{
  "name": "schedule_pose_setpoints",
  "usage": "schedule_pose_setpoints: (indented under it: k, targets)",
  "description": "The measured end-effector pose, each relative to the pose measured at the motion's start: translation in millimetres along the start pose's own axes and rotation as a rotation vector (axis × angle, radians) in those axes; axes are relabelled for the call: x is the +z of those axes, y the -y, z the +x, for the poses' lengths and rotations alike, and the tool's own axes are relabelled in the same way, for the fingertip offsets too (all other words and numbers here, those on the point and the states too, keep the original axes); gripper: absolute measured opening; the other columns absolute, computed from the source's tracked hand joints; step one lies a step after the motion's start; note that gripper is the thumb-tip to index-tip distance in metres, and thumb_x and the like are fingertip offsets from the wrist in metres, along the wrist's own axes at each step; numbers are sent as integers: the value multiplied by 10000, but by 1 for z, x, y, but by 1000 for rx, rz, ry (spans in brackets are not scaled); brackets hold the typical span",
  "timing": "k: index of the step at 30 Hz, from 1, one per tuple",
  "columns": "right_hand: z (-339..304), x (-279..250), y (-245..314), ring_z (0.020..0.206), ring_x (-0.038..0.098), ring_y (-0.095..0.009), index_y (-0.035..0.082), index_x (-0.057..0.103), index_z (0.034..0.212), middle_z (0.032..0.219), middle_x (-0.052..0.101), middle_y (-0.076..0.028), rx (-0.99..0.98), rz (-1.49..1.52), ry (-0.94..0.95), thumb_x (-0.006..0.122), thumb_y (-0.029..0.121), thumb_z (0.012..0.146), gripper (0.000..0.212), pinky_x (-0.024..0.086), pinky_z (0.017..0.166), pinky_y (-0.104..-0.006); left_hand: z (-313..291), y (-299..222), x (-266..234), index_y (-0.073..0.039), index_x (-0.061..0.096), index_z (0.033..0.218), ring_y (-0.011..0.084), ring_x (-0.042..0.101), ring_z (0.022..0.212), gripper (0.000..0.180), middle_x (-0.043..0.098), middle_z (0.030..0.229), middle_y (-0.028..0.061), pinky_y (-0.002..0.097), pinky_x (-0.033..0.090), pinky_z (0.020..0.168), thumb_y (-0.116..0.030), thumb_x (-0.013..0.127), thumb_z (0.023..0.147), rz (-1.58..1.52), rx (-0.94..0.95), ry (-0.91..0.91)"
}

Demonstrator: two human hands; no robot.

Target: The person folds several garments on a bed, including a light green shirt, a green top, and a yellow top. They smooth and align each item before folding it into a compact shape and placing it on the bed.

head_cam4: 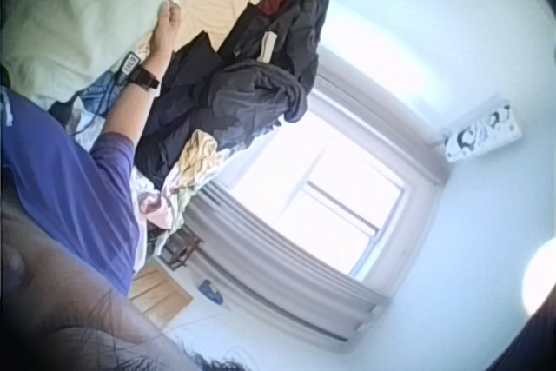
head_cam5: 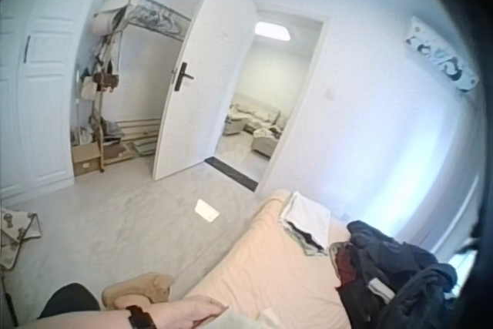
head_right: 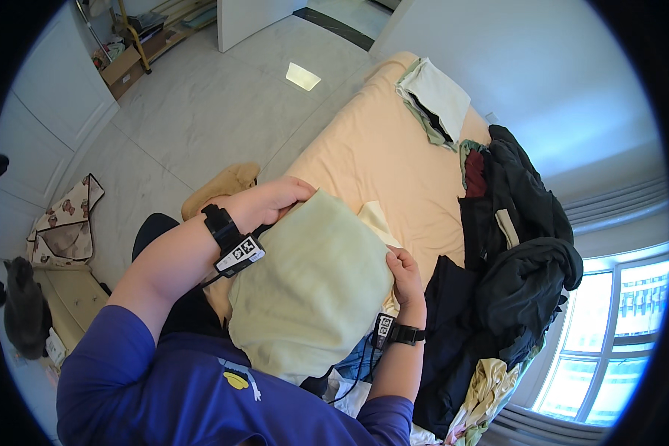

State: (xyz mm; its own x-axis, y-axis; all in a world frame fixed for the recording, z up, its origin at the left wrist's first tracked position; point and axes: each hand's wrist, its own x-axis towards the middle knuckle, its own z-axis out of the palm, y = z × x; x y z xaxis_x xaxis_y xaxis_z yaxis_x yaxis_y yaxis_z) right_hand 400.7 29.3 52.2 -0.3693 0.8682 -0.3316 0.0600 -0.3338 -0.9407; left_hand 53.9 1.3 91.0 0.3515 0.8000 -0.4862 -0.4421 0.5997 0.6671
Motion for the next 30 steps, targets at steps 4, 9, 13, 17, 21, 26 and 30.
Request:
schedule_pose_setpoints:
  k: [4, 9, 13, 17, 21, 26, 30]
  targets:
    - [-1, -6, -4, 843, 590, -134, 32, 634, 920, 926, 653, -44, -93, 179, -81, 629, 119, 888, 93, 482, 794, -282, 2, 3, 3, -3, 613, 875, 174, 628, 715, 114, 645, 825, 88, 321, 515, 595, -115, 590, 868, -148, 136, -203]
    - [-7, -10, -7, 741, 597, -141, 56, 615, 833, 813, 650, -32, -107, 271, -138, 629, 114, 876, 73, 496, 706, -282, 4, 14, -4, -20, 579, 758, 155, 535, 562, 133, 564, 678, 50, 330, 426, 476, -121, 588, 845, -209, 262, -363]
    - [-9, -6, -7, 774, 596, -142, 56, 618, 848, 850, 651, -33, -125, 312, -170, 634, 113, 875, 66, 496, 733, -290, 1, 17, -6, -9, 592, 860, 190, 618, 721, 122, 627, 798, 88, 326, 522, 645, -119, 544, 883, -255, 170, -303]
    - [-7, -4, -7, 826, 596, -148, 55, 627, 871, 896, 656, -42, -182, 344, -149, 643, 110, 873, 57, 486, 785, -301, 1, 17, 3, -7, 580, 862, 197, 605, 752, 120, 611, 808, 83, 334, 520, 686, -117, 538, 884, -390, 279, -269]
    - [-4, -9, -9, 848, 605, -157, 44, 634, 896, 918, 664, -61, -226, 438, -122, 635, 131, 883, 88, 484, 799, -309, 1, 19, 7, -7, 561, 923, 202, 598, 783, 120, 602, 860, 94, 347, 516, 712, -119, 539, 884, -341, 491, -402]
    - [-2, -16, -12, 857, 609, -174, 8, 627, 926, 922, 662, -75, -126, 349, -162, 596, 159, 913, 155, 488, 808, -316, 0, 21, -3, -12, 553, 942, 200, 601, 789, 139, 606, 836, 89, 347, 522, 687, -140, 561, 889, -219, 379, -511]
    - [-5, -17, -11, 855, 616, -173, -2, 616, 937, 965, 657, -83, -102, 377, -159, 577, 154, 925, 161, 496, 802, -310, 3, 13, -16, -3, 549, 970, 200, 617, 795, 179, 615, 830, 85, 337, 535, 681, -164, 575, 896, -423, -29, -304]
